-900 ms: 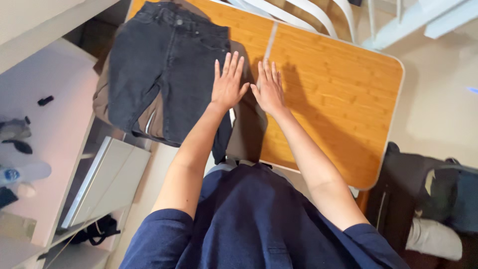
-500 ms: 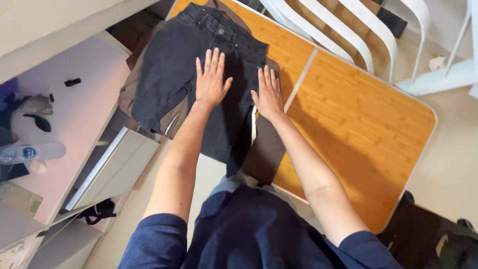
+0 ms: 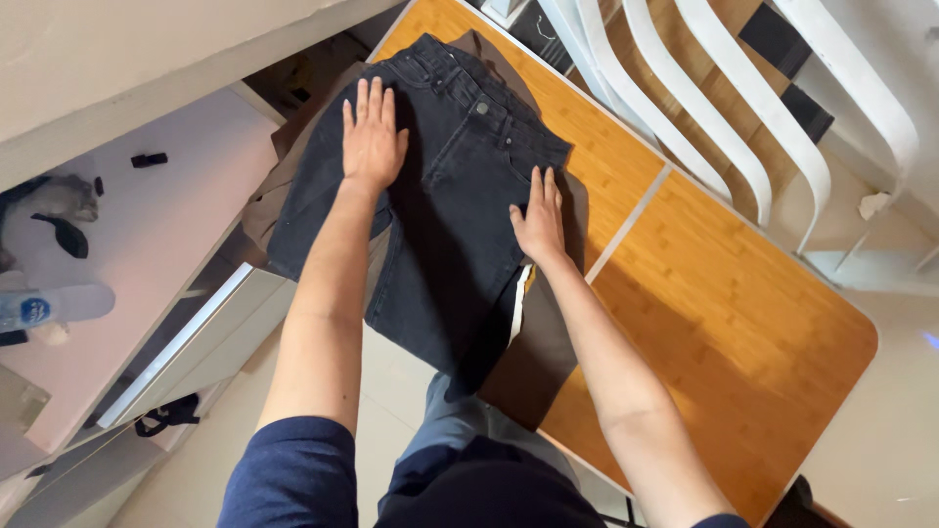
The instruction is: The person folds a pair of jeans on a table and then places them into an open suitcase.
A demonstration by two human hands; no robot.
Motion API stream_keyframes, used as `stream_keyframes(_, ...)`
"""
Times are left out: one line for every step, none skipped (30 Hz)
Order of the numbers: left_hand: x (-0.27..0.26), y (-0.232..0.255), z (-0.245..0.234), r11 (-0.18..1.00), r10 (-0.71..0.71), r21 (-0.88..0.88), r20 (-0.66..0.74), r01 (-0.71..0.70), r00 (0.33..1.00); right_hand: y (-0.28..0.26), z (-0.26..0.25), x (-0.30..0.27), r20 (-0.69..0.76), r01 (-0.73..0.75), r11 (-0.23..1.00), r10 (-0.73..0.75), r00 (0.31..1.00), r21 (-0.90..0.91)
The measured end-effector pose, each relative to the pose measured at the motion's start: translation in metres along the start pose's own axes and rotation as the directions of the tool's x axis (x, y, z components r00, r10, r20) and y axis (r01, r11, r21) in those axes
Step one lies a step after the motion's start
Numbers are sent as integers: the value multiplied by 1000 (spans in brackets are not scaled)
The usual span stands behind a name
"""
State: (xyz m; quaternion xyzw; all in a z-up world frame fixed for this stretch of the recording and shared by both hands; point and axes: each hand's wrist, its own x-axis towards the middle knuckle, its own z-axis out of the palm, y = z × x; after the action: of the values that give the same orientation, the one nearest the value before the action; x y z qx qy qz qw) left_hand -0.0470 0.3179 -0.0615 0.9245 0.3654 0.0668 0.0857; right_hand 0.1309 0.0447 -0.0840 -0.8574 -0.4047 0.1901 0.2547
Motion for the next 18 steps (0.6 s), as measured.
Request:
stream_keyframes(4,-11,6,1000,-6,-3,-1,6,1000,5,5,2,4,4,1000,-4,1000,-4)
stream_keyframes(8,-20,12,999,-42,29,12,41,999,9,9,5,11,-79,997,79,997,19)
stream_keyframes(12,-30,17,995,-78,61,25,76,997,14,14,11,19,-162,986,162,987,40)
stream_keyframes(14,-39,22,996,-76,55,26,75,997,21,17,15,18,-165,986,165,986,36)
stream_keyframes(15,-47,26,985,-172,36,38,171,984,28,21,20,-2,-209,971,211,978,112)
stream_keyframes(15,-50,30,964,-267,20,54,266,962,35,24,22,-16,-252,949,259,966,188)
stream_keyframes(14,-50,34,964,-267,17,60,266,962,42,26,23,-14,-256,949,263,965,183)
stream_keyframes(12,-53,32,947,-318,-19,74,320,945,47,27,25,-59,-253,938,274,960,239)
stream_keyframes(12,-54,29,926,-368,-54,90,374,925,50,27,27,-103,-246,924,286,953,293)
stream_keyframes(13,-54,26,926,-369,-51,91,374,925,50,28,30,-101,-247,923,287,953,295)
stream_keyframes(15,-52,21,897,-417,-124,77,423,906,48,27,32,-86,-273,836,353,932,475)
stream_keyframes(17,-48,18,863,-461,-200,67,465,885,47,23,34,-61,-286,717,416,907,635)
stream_keyframes(19,-42,14,864,-458,-200,69,462,886,44,19,36,-62,-287,717,419,906,635)
stream_keyframes(19,-38,10,863,-451,-259,-10,433,893,40,14,37,-50,-339,664,493,869,667)
stream_keyframes(20,-33,6,862,-444,-314,-88,398,892,35,9,37,-34,-385,606,564,825,696)
stream_keyframes(23,-29,3,863,-441,-316,-90,394,893,31,3,38,-39,-382,606,564,825,697)
stream_keyframes(25,-27,0,816,-499,-376,-76,439,863,27,-4,38,57,-344,460,530,846,818)
stream_keyframes(27,-26,0,762,-556,-433,-59,481,829,23,-9,39,144,-309,293,472,870,905)
